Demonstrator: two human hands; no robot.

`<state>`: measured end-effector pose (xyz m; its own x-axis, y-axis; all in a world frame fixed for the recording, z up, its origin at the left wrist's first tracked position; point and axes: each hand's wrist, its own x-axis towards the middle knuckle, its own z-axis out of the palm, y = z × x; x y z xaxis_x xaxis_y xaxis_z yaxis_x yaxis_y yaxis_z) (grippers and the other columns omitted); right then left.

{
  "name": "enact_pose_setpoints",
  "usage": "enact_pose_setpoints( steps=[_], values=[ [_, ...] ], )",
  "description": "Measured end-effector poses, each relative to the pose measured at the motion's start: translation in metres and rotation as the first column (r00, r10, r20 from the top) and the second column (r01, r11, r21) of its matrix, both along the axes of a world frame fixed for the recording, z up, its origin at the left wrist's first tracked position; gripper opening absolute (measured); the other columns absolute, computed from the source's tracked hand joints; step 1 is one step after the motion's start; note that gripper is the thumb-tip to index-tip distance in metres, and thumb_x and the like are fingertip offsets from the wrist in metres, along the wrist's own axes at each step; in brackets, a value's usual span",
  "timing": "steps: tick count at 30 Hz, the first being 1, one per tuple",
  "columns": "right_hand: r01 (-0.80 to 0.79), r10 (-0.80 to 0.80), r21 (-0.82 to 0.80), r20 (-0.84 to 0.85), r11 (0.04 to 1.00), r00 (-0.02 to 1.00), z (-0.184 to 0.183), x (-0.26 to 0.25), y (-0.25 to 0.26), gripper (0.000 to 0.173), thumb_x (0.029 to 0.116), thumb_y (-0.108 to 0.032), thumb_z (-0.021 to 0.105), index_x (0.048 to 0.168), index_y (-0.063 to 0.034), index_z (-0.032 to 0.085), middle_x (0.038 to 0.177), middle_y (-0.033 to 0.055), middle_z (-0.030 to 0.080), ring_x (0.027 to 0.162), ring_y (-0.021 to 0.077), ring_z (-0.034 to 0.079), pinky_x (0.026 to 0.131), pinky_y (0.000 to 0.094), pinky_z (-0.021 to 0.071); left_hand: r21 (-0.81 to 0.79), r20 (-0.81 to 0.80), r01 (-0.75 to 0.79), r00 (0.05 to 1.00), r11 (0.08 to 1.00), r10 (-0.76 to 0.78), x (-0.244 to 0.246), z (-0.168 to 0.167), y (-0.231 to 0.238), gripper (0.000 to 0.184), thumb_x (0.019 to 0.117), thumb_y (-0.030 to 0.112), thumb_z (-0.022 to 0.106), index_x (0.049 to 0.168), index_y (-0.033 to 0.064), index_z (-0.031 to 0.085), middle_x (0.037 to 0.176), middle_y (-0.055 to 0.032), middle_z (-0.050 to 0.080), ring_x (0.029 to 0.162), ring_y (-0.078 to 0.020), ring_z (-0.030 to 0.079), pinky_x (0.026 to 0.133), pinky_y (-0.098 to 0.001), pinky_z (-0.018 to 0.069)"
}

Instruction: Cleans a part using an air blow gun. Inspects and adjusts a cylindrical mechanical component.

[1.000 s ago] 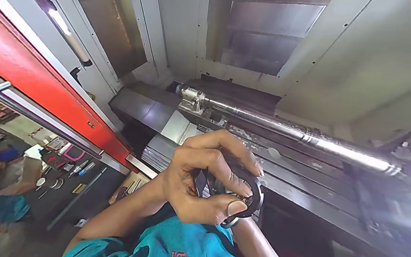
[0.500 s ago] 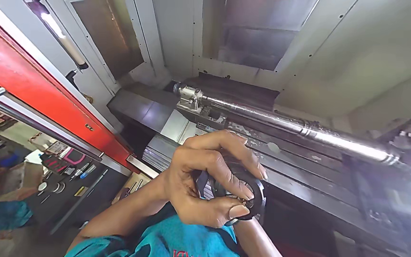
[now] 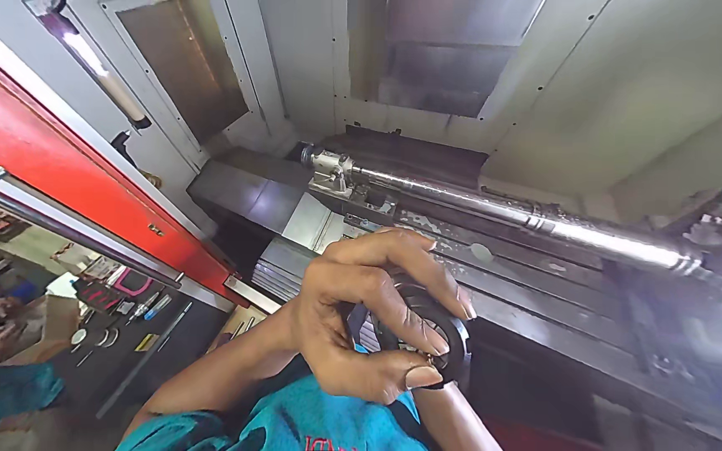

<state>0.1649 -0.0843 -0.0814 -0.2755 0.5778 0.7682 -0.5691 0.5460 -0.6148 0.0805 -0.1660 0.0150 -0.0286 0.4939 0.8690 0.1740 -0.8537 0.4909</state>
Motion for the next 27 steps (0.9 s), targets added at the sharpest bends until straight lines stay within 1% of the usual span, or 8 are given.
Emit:
enact_pose_setpoints(
  steps=[2, 5, 8, 11, 15, 18, 23, 27],
  values=[
    [0.016, -0.016, 0.001, 0.002, 1.000, 1.000, -0.007, -0.001, 0.001, 0.022, 0.0937, -0.023, 0.070, 0.096, -0.0026, 0.063, 0.088, 0.0051, 0.070, 0.090, 0.0048, 0.070, 0.085, 0.0220, 0.0581, 0.007, 0.000, 0.005, 1.000, 1.000, -0.005, 0.000, 0.000, 0.001, 0.018, 0.0928, 0.025, 0.072, 0.092, 0.0079, 0.067, 0.104, -0.0103, 0.071, 0.108, -0.0234, 0.067, 0.109, -0.0476, 0.0466],
    [0.027, -0.027, -0.006, -0.009, 1.000, 1.000, -0.012, -0.004, 0.003, 0.018, 0.0917, -0.018, 0.070, 0.090, -0.0018, 0.063, 0.079, 0.0058, 0.066, 0.078, 0.0078, 0.068, 0.074, 0.0237, 0.0583, 0.004, -0.002, 0.012, 1.000, 1.000, -0.012, 0.001, 0.000, 0.002, 0.018, 0.0925, 0.025, 0.072, 0.092, 0.0078, 0.068, 0.103, -0.0102, 0.071, 0.107, -0.0235, 0.067, 0.108, -0.0474, 0.0468],
    [0.052, -0.051, 0.023, -0.016, 0.998, 0.999, -0.005, -0.002, 0.003, 0.021, 0.0946, -0.022, 0.069, 0.097, -0.0017, 0.064, 0.087, 0.0050, 0.069, 0.088, 0.0039, 0.069, 0.082, 0.0205, 0.0574, 0.007, -0.016, 0.008, 1.000, 1.000, -0.007, 0.001, 0.000, 0.002, 0.018, 0.0929, 0.025, 0.072, 0.092, 0.0082, 0.067, 0.104, -0.0097, 0.071, 0.107, -0.0224, 0.067, 0.109, -0.0472, 0.0462],
    [0.064, -0.064, 0.069, -0.002, 0.996, 0.998, 0.011, 0.002, 0.002, 0.020, 0.0970, -0.023, 0.066, 0.099, -0.0035, 0.061, 0.086, 0.0032, 0.066, 0.086, 0.0012, 0.066, 0.082, 0.0171, 0.0554, -0.001, -0.015, 0.005, 1.000, 1.000, -0.005, 0.001, 0.000, 0.001, 0.018, 0.0935, 0.026, 0.071, 0.092, 0.0083, 0.068, 0.104, -0.0089, 0.072, 0.108, -0.0211, 0.067, 0.110, -0.0467, 0.0457],
    [0.079, -0.079, 0.077, -0.002, 0.994, 0.997, -0.003, -0.001, 0.005, 0.022, 0.0947, -0.023, 0.069, 0.099, -0.0025, 0.062, 0.085, 0.0057, 0.067, 0.084, 0.0058, 0.068, 0.080, 0.0207, 0.0578, 0.006, -0.020, 0.006, 1.000, 1.000, -0.005, 0.001, -0.001, 0.001, 0.018, 0.0928, 0.026, 0.071, 0.092, 0.0079, 0.068, 0.102, -0.0101, 0.072, 0.107, -0.0226, 0.067, 0.110, -0.0474, 0.0450],
    [0.049, -0.047, 0.106, -0.023, 0.993, 0.999, -0.016, -0.002, 0.011, 0.027, 0.0934, -0.025, 0.072, 0.108, -0.0038, 0.063, 0.093, 0.0070, 0.069, 0.090, 0.0087, 0.069, 0.085, 0.0240, 0.0578, -0.011, -0.036, 0.019, 0.999, 1.000, -0.020, 0.000, 0.000, -0.001, 0.024, 0.0933, 0.031, 0.069, 0.097, 0.0070, 0.069, 0.104, -0.0113, 0.071, 0.109, -0.0242, 0.066, 0.111, -0.0482, 0.0437],
    [0.080, -0.077, 0.124, -0.027, 0.989, 0.997, -0.011, -0.002, 0.015, 0.020, 0.0958, -0.022, 0.069, 0.107, -0.0065, 0.061, 0.092, 0.0046, 0.066, 0.088, 0.0068, 0.067, 0.083, 0.0218, 0.0568, -0.045, -0.015, 0.049, 0.999, 0.998, -0.049, -0.001, 0.002, -0.003, 0.034, 0.0999, 0.038, 0.055, 0.094, 0.0059, 0.066, 0.102, -0.0124, 0.071, 0.109, -0.0250, 0.066, 0.112, -0.0490, 0.0417],
    [0.047, -0.044, 0.108, -0.022, 0.993, 0.999, 0.002, 0.005, 0.013, 0.017, 0.1003, -0.025, 0.064, 0.104, -0.0080, 0.062, 0.093, 0.0034, 0.067, 0.090, 0.0055, 0.068, 0.083, 0.0218, 0.0581, -0.040, 0.008, 0.068, 0.998, 0.997, -0.068, 0.006, 0.005, -0.002, 0.028, 0.0973, 0.033, 0.064, 0.095, 0.0053, 0.066, 0.103, -0.0116, 0.071, 0.107, -0.0236, 0.067, 0.111, -0.0484, 0.0444]
  ],
)
